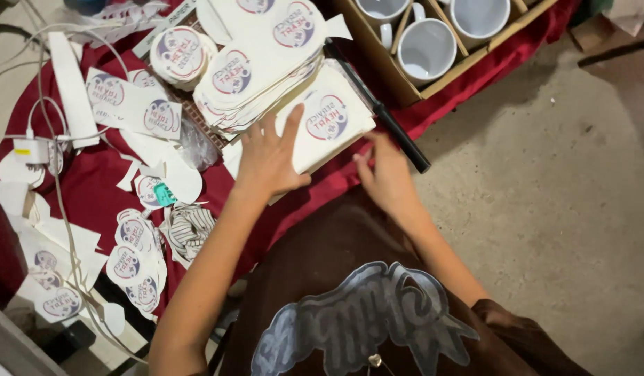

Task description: The recorder is sorting and stacking printed stickers or paper templates for a production task.

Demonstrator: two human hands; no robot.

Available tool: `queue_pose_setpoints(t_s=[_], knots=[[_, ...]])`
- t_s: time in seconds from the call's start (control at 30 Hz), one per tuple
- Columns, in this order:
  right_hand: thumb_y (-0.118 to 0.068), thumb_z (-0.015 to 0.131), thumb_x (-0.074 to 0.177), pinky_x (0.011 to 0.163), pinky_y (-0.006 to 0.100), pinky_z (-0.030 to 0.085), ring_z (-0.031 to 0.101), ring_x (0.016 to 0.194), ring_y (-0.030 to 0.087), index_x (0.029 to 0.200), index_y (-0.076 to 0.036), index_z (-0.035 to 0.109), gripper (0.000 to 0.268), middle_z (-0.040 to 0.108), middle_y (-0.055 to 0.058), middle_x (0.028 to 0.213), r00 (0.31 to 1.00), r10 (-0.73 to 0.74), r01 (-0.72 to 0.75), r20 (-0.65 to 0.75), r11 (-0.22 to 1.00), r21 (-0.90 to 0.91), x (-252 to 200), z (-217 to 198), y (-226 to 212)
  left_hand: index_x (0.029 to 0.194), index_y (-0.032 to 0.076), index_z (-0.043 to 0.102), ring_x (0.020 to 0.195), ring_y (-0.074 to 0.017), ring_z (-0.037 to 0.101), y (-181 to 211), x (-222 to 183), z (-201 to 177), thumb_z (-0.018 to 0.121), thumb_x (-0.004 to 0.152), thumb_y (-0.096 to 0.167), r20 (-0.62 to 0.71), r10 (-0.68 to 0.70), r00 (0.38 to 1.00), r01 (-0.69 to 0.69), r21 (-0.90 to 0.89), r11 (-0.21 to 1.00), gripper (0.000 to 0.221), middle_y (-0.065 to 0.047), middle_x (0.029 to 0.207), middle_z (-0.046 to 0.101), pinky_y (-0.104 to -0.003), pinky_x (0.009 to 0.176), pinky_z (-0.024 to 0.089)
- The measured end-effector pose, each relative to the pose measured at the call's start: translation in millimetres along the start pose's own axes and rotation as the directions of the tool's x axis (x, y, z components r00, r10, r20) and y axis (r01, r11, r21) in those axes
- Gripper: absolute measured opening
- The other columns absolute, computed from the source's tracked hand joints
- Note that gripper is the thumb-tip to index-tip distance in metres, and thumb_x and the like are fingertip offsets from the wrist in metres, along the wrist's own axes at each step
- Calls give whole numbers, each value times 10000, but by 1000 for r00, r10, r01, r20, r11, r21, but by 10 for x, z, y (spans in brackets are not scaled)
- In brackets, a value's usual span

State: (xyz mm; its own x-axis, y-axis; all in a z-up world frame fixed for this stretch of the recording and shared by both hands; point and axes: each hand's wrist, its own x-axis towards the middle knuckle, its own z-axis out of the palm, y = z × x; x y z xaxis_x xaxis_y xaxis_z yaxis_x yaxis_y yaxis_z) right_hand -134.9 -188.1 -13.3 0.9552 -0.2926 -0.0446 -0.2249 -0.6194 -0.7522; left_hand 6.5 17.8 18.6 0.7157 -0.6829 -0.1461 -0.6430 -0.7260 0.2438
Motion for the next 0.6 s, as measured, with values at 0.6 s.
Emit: queue_pose_setpoints(t_s=[0.6], knots=[[-206, 840, 890, 1225, 460, 345, 398, 1477, 426, 1540, 95, 331, 878, 394, 302, 1564, 955, -291, 292, 64, 956, -3, 358, -234, -170, 1608, 294, 136, 1250, -423, 498, 188, -233, -11, 933, 442, 626, -154, -175, 972, 177, -5, 984, 1451, -228, 1391, 484, -671, 1042, 370]])
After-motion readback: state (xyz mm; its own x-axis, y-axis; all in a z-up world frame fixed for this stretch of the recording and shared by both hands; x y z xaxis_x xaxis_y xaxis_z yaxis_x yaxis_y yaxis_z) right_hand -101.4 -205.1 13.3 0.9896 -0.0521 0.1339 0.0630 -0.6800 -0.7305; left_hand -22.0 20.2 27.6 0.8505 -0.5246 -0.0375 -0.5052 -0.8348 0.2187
